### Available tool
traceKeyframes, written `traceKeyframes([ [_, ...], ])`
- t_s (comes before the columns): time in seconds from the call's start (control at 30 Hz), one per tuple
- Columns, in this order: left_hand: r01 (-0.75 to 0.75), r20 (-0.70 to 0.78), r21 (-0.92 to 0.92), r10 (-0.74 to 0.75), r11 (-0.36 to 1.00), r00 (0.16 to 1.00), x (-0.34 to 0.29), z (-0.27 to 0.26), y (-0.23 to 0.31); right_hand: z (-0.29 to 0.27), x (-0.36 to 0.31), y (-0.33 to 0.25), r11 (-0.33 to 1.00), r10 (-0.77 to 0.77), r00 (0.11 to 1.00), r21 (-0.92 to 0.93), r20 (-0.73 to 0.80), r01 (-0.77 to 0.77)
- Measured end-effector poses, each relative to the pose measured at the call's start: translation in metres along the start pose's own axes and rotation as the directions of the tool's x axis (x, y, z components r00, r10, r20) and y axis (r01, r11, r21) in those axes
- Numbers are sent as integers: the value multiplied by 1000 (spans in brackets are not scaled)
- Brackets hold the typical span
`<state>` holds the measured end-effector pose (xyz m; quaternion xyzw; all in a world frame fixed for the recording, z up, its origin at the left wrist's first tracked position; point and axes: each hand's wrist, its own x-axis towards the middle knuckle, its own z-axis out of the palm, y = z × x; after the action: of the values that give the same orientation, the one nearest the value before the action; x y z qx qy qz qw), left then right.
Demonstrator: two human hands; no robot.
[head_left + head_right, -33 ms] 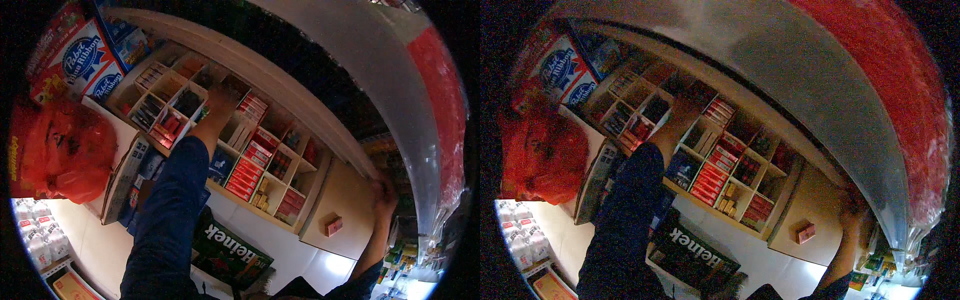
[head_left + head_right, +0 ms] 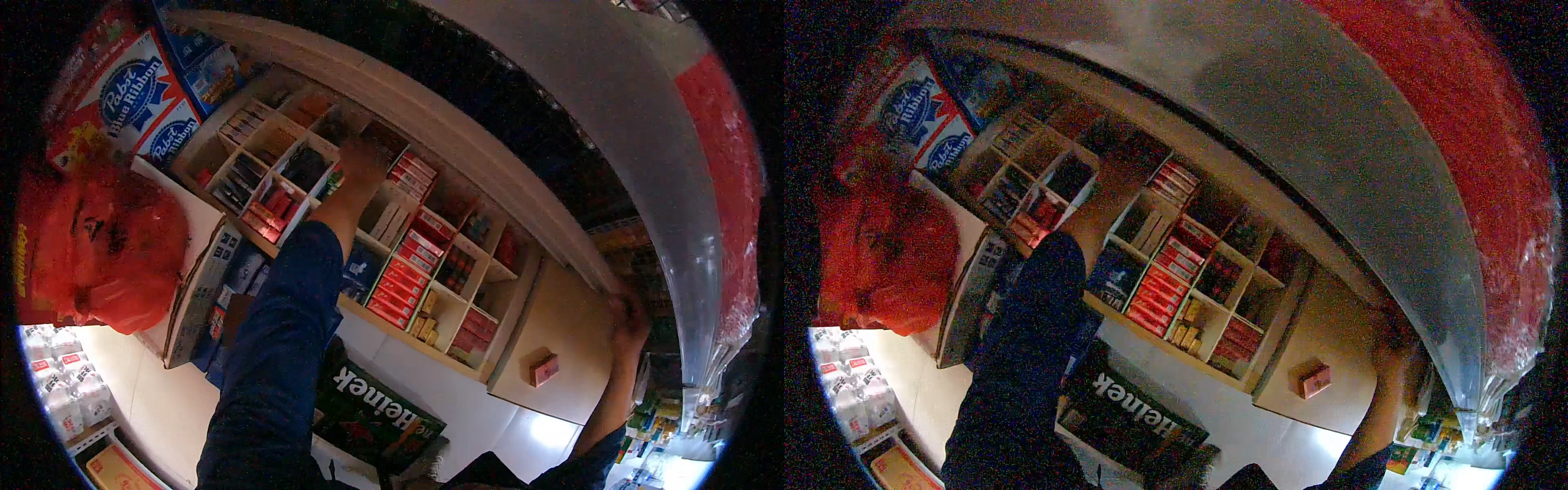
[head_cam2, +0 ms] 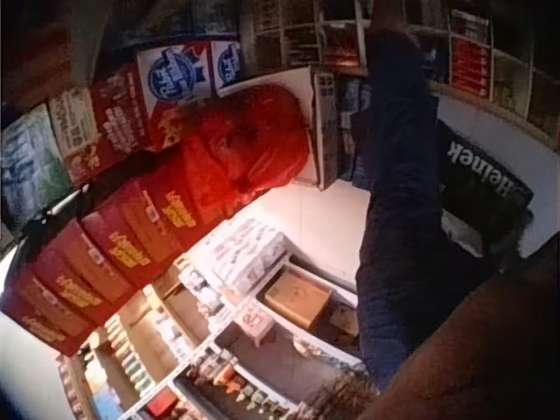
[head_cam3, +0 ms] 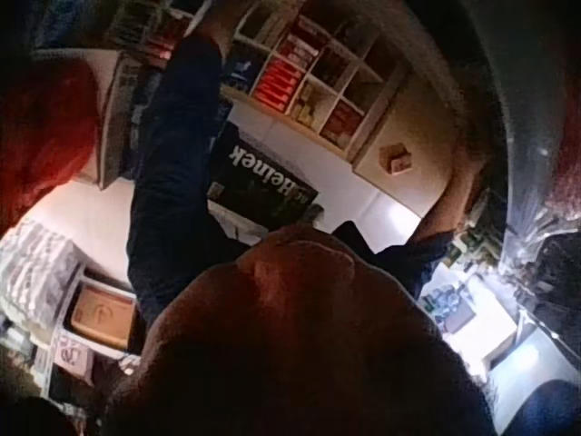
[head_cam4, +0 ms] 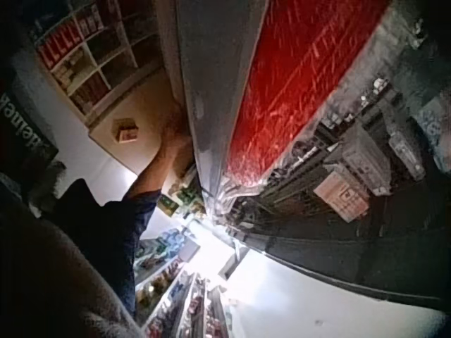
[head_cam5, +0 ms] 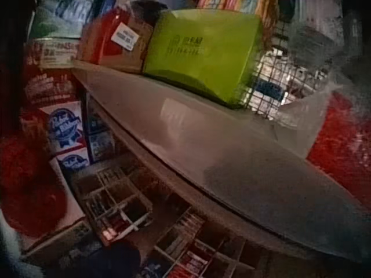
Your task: The person assembles a white styrofoam cooler by taping its panels together, then walks to the counter to store a roll of tape. They retrieve a small box from a shelf and place it on a display rack, then return to the counter area.
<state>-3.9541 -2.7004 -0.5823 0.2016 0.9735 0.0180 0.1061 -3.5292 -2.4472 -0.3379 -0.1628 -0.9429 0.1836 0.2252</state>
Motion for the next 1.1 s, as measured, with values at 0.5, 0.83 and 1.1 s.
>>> traceKeyframes([
  [0.5,-222,-250,22,220,975,943,28,14,-14,-8,0,4,997,-30,1000,-75,4,30],
  [0.83,-346,-210,-94,321,934,924,46,29,-32,-7,4,9,996,14,1000,-85,-3,-14],
  [1.1,-368,-195,33,367,929,909,29,-10,-48,-5,0,10,996,38,999,-86,-8,-39],
])
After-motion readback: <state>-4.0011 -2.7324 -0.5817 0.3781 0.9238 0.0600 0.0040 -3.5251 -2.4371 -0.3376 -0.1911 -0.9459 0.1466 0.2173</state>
